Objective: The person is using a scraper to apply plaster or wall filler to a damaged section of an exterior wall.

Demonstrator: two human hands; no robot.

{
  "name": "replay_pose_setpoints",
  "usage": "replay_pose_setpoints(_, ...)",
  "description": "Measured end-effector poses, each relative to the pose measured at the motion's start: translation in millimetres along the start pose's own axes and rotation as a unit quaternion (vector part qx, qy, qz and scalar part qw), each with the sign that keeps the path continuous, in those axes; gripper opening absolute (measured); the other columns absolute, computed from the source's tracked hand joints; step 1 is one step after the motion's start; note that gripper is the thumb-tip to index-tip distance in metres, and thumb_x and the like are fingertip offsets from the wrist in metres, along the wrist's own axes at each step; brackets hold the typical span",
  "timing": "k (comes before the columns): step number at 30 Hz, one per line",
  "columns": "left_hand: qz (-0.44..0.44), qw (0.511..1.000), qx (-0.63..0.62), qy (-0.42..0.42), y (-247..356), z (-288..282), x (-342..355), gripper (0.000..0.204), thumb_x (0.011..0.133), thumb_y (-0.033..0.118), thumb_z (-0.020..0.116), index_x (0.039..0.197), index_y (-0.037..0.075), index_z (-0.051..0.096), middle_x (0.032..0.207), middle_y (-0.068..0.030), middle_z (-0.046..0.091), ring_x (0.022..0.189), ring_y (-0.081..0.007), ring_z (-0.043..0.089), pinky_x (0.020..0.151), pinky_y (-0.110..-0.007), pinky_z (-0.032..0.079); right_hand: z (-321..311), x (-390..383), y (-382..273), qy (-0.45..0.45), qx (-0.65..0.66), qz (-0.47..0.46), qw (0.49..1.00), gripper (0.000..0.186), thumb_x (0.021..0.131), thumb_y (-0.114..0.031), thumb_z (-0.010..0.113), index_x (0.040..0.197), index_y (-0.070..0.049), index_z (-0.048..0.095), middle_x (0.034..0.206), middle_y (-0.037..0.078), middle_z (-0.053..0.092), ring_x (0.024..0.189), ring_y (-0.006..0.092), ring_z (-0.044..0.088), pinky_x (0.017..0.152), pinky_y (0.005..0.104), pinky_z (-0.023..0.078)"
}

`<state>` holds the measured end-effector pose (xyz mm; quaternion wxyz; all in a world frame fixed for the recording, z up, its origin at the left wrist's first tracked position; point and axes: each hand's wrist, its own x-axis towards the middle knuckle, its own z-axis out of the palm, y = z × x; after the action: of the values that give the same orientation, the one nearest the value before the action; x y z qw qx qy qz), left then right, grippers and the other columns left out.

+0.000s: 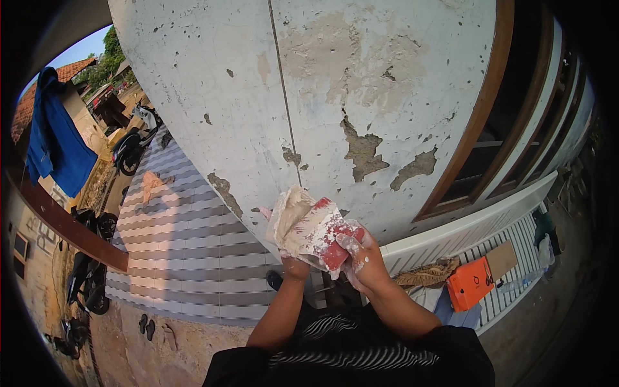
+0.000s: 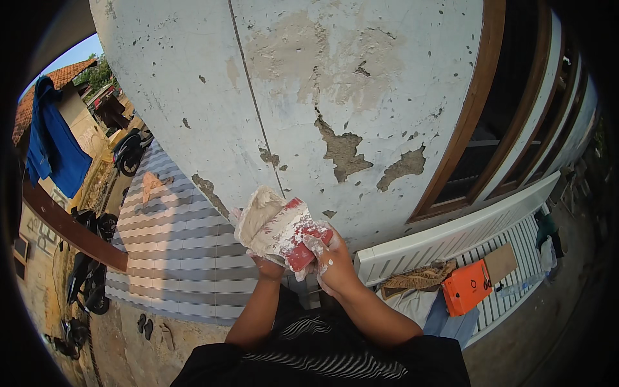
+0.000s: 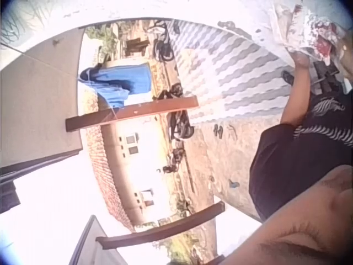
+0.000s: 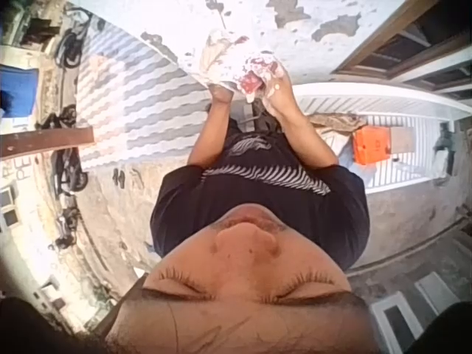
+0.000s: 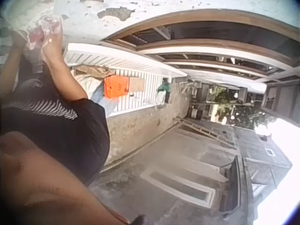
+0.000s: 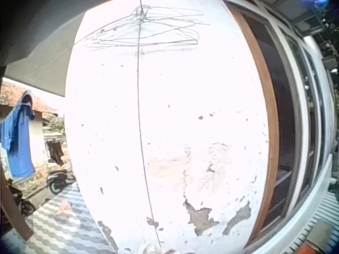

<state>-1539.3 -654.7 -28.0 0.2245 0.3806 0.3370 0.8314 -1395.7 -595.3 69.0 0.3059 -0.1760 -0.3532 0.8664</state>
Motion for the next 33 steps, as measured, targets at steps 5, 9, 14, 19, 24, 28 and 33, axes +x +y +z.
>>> replay_pose_setpoints(5, -0.003, 0.993, 0.117, 0.004, -2, 0, 1, 0.097, 0.084, 0.074, 0.042, 0.152, 0.014, 0.008, 0.154, -0.0153, 0.022, 0.14, -0.0357, 0.027, 0.114, -0.052, 0.027, -2, 2, 0, 0.032, 0.051, 0.026, 0.998, 0.021, 0.094, -0.011, 0.057, 0.115, -0.004, 0.053, 0.105, 0.008, 0.064, 0.086, 0.0172, 0.066, 0.064, 0.0303, 0.056)
replay_pose_setpoints(9, -0.012, 0.997, -0.065, 0.045, 1, 7, -1, 0.094, 0.086, 0.064, 0.053, 0.149, 0.004, 0.016, 0.148, -0.0155, 0.031, 0.135, -0.031, 0.036, 0.11, -0.046, 0.034, -12, 4, 4, 0.015, 0.077, 0.037, 0.996, 0.02, 0.094, -0.01, 0.056, 0.112, -0.003, 0.055, 0.104, 0.008, 0.065, 0.086, 0.0181, 0.067, 0.065, 0.0313, 0.056)
replay_pose_setpoints(14, -0.029, 0.996, -0.085, -0.012, 8, 10, -1, 0.092, 0.088, 0.069, 0.044, 0.153, 0.017, 0.005, 0.155, -0.012, 0.02, 0.139, -0.0349, 0.029, 0.113, -0.052, 0.028, -13, 5, 0, 0.039, 0.102, 0.051, 0.993, 0.027, 0.092, -0.013, 0.056, 0.114, 0.003, 0.056, 0.103, 0.012, 0.065, 0.087, 0.0201, 0.066, 0.072, 0.0319, 0.056)
replay_pose_setpoints(19, -0.011, 0.987, -0.119, 0.107, 5, 10, 2, 0.081, 0.092, 0.067, 0.035, 0.152, 0.018, 0.016, 0.153, -0.0112, 0.027, 0.138, -0.0348, 0.032, 0.112, -0.053, 0.03, -33, 13, -9, 0.008, 0.136, 0.024, 0.99, 0.028, 0.091, -0.018, 0.059, 0.114, -0.003, 0.057, 0.1, 0.008, 0.066, 0.082, 0.0175, 0.065, 0.061, 0.0321, 0.053)
replay_pose_setpoints(24, -0.059, 0.955, -0.276, 0.094, 25, 8, 3, 0.078, 0.091, 0.068, 0.035, 0.15, 0.018, 0.025, 0.151, -0.0105, 0.032, 0.135, -0.0368, 0.036, 0.11, -0.056, 0.031, -53, 21, -31, 0.009, 0.166, -0.031, 0.986, 0.026, 0.091, -0.017, 0.062, 0.115, -0.008, 0.058, 0.102, 0.005, 0.066, 0.084, 0.0158, 0.065, 0.059, 0.0332, 0.053)
replay_pose_setpoints(28, -0.059, 0.929, -0.357, 0.082, 37, 5, 7, 0.083, 0.086, 0.07, 0.044, 0.15, 0.02, 0.026, 0.151, -0.0094, 0.032, 0.136, -0.037, 0.035, 0.109, -0.058, 0.031, -50, 33, -56, 0.056, 0.1, -0.104, 0.988, 0.02, 0.091, -0.013, 0.062, 0.111, -0.011, 0.06, 0.102, 0.003, 0.066, 0.086, 0.0156, 0.065, 0.062, 0.0332, 0.054)
replay_pose_setpoints(33, -0.051, 0.923, -0.378, 0.051, 42, 8, 7, 0.075, 0.09, 0.065, 0.042, 0.148, 0.019, 0.032, 0.149, -0.0082, 0.036, 0.134, -0.0362, 0.039, 0.108, -0.058, 0.034, -37, 55, -87, 0.046, 0.031, -0.227, 0.972, 0.02, 0.092, -0.009, 0.06, 0.112, -0.006, 0.06, 0.102, 0.006, 0.066, 0.085, 0.0175, 0.066, 0.065, 0.0356, 0.057)
